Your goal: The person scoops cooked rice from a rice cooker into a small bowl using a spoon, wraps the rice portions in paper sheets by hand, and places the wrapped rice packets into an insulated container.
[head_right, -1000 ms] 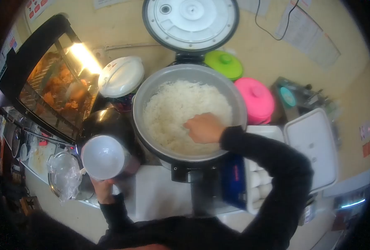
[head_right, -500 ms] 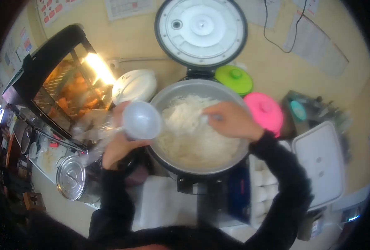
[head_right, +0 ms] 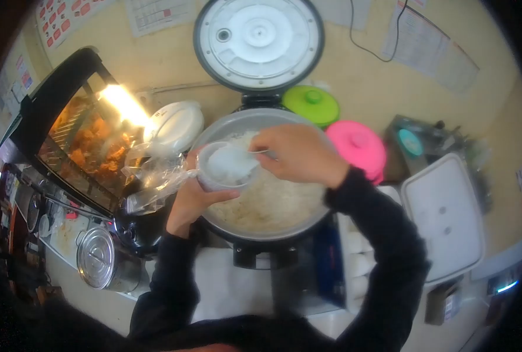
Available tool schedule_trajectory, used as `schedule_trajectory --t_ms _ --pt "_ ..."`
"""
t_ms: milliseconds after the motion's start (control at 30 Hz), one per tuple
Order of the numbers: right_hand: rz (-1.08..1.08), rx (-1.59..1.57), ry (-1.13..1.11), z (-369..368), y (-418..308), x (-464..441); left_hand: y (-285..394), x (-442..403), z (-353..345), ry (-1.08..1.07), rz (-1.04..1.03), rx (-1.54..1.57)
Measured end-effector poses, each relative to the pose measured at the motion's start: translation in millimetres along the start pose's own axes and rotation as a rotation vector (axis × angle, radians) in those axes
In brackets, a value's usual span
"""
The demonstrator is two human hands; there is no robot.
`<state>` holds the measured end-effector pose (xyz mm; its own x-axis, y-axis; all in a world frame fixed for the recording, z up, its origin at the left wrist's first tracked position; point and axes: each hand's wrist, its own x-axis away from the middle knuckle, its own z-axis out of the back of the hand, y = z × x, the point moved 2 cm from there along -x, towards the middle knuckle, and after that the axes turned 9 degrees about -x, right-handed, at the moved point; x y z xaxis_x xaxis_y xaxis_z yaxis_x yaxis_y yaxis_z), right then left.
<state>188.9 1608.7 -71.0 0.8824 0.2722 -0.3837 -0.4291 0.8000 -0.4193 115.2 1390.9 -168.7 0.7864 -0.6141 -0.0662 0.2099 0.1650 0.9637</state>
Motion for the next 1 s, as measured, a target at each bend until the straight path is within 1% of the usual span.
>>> schedule_trajectory --t_ms 33,67,167,233,267,367,400,467,533,633,733,800,833,900,933,967,1000 --pt "-0.017 0.007 -0.010 -7.8 6.2 2.2 -1.8 1.5 -0.7 0.005 -0.025 0.053" --pt "-0.006 -0.047 0.044 -4.6 14.8 -0.9 -3.5 2.7 0.5 0.016 -0.052 0.107" --pt "-0.157 0.272 0.072 1.8 56.1 1.2 -10.8 16.0 19.5 0.113 0.053 0.009" --pt "-0.253 0.555 -0.209 -33.7 115.1 28.6 -7.7 27.4 29.0 0.163 0.112 -0.036" --pt "-0.297 0.696 -0.353 -45.8 132.1 38.3 -14.3 34.8 36.2 0.178 0.150 -0.069" --pt "-0.272 0.605 -0.479 -44.4 93.6 55.7 -2.3 56.6 44.7 0.206 0.174 0.036" --pt "-0.283 0.524 -0.520 -44.5 86.0 61.4 7.7 64.1 46.4 0.230 0.147 0.042" --pt "-0.385 0.480 -0.615 -43.9 78.2 68.2 10.2 66.7 48.7 0.270 -0.002 0.071" --pt "-0.453 0.441 -0.669 -43.5 68.6 72.5 3.9 68.8 50.7 0.304 -0.226 0.120" --pt "-0.488 0.415 -0.699 -42.0 55.4 70.9 5.1 77.2 55.6 0.306 -0.207 0.166" --pt "-0.517 0.400 -0.757 -41.6 43.3 66.9 2.7 80.7 63.1 0.345 -0.215 0.107" --pt "-0.542 0.366 -0.807 -34.5 37.3 63.0 0.7 87.5 69.1 0.377 -0.164 0.075" --pt "-0.522 0.374 -0.803 -33.1 33.0 62.3 -0.6 91.1 72.0 0.394 -0.139 0.062" --pt "-0.485 0.392 -0.797 -30.2 18.0 59.9 -6.5 98.4 80.4 0.410 -0.028 0.063" --pt "-0.471 0.425 -0.821 -26.6 10.6 53.3 -7.9 97.9 81.7 0.418 -0.038 0.087" --pt "-0.398 0.418 -0.733 -24.7 13.1 47.8 -9.3 97.3 83.1 0.427 -0.048 0.110" --pt "-0.324 0.410 -0.645 -22.5 18.9 41.2 -8.9 94.7 82.8 0.441 -0.122 0.155"
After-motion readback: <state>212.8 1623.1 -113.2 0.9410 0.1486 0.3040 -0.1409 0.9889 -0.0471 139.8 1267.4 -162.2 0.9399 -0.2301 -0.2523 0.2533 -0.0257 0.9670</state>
